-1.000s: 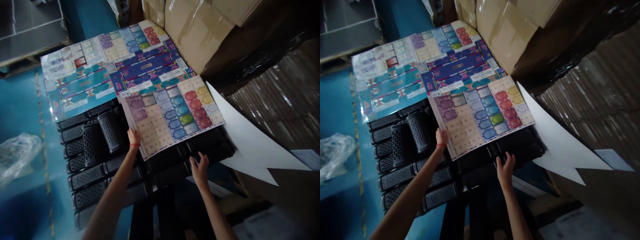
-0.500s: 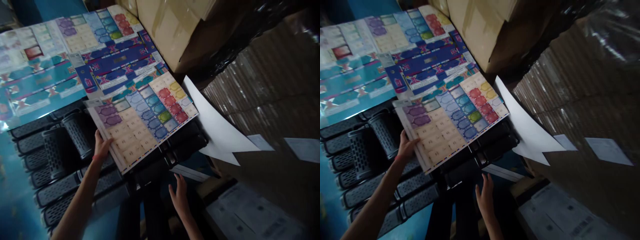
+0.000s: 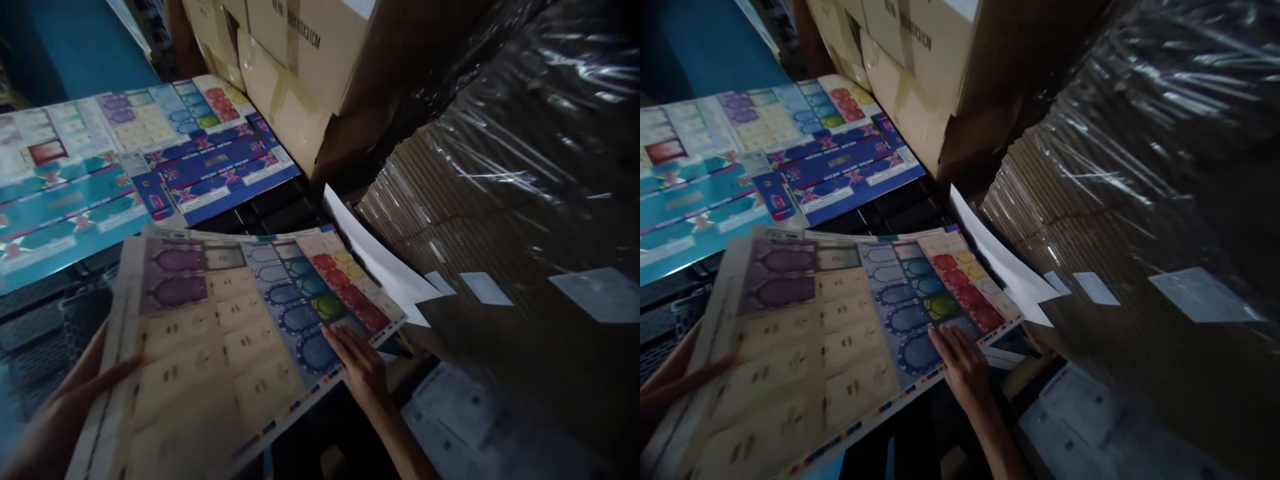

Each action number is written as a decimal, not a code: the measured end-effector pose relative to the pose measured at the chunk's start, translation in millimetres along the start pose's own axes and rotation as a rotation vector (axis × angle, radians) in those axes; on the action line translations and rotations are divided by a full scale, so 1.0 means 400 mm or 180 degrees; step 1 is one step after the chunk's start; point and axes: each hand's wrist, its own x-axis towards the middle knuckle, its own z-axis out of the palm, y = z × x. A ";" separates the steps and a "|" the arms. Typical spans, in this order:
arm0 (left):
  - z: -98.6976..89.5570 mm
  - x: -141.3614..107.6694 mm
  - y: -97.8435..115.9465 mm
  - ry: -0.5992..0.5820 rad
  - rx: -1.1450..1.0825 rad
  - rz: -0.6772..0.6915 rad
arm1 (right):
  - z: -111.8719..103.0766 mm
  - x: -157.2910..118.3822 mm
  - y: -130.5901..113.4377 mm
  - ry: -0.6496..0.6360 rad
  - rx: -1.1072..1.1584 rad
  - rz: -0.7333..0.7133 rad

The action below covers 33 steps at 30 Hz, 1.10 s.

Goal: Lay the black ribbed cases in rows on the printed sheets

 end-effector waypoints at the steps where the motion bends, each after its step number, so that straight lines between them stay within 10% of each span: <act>1: 0.025 -0.007 0.029 -0.0067 0.0055 -0.0075 | -0.044 -0.001 0.011 -0.0022 -0.0082 -0.0020; 7: 0.229 -0.003 0.153 -0.1278 -0.0797 0.0198 | -0.248 0.011 0.165 0.0289 -0.1172 0.0012; 12: 0.310 0.035 0.106 -0.1506 -0.1025 0.0585 | -0.291 0.062 0.322 0.0361 -0.2308 0.1319; 16: 0.272 0.028 -0.037 -0.1264 -0.0902 0.0010 | -0.321 0.121 0.383 -0.0122 -0.2372 0.2042; 23: 0.144 0.000 -0.307 -0.0583 -0.0529 -0.0806 | -0.328 0.242 0.445 -0.0428 -0.2267 0.1661; 33: 0.079 -0.027 -0.384 -0.0475 -0.0109 -0.0825 | -0.167 0.370 0.521 -0.0641 -0.1666 0.1289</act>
